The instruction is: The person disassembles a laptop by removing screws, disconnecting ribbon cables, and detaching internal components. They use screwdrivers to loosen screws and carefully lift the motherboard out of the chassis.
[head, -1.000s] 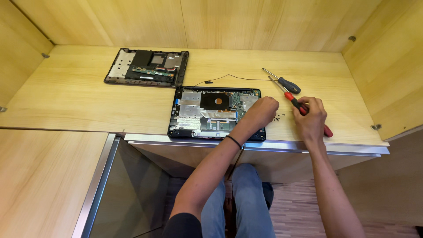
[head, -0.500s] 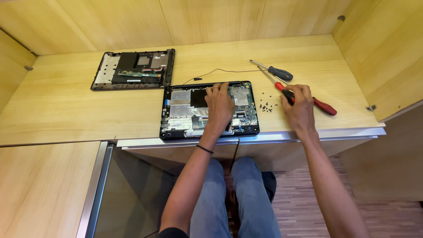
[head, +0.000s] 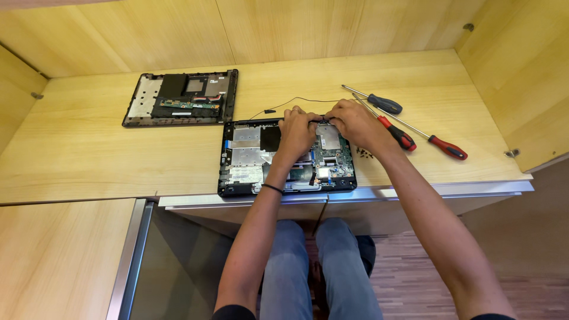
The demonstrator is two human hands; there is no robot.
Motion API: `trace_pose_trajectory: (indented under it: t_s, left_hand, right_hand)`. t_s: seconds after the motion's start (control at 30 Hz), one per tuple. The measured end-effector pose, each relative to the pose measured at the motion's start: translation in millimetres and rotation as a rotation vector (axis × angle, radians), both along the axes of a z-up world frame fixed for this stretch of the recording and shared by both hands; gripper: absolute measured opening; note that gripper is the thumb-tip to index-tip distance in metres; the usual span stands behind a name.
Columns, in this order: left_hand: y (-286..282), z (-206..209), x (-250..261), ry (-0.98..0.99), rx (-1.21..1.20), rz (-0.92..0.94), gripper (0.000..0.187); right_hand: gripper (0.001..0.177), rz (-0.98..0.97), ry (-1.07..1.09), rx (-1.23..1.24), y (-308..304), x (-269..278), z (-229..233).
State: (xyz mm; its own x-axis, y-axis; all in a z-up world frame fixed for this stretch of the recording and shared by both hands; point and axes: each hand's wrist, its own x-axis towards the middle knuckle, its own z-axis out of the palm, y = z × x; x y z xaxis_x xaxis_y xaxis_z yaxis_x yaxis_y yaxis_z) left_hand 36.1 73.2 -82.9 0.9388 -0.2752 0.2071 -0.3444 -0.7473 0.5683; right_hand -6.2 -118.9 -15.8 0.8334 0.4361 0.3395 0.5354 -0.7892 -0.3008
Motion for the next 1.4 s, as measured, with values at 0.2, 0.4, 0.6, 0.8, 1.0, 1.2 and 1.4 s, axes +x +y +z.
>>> trace_pose_trajectory:
  t_s: [0.2, 0.4, 0.6, 0.8, 1.0, 1.2, 1.4]
  left_hand:
    - [2, 1, 12, 0.091, -0.082, -0.011, 0.017]
    - [13, 13, -4, 0.012, -0.123, -0.097, 0.019]
    - [14, 8, -8, -0.042, -0.122, -0.09, 0.019]
    - [15, 11, -11, -0.057, -0.138, -0.091, 0.019]
    - [14, 6, -10, -0.072, -0.123, -0.076, 0.019]
    - [13, 5, -10, -0.072, -0.119, -0.063, 0.018]
    - [14, 9, -14, -0.073, -0.143, -0.075, 0.017]
  right_hand:
    - [0.01, 0.092, 0.043, 0.07, 0, -4, 9]
    - [0.01, 0.139, 0.08, 0.168, 1, 14, -1]
    - [0.01, 0.097, 0.152, 0.167, 3, 14, 5]
    - [0.009, 0.077, 0.155, 0.18, 5, 13, 3]
    - [0.009, 0.111, 0.05, 0.181, 7, 5, -4]
    - [0.012, 0.116, -0.009, 0.142, 5, 14, -24]
    - [0.007, 0.115, 0.063, 0.241, 9, 4, -3]
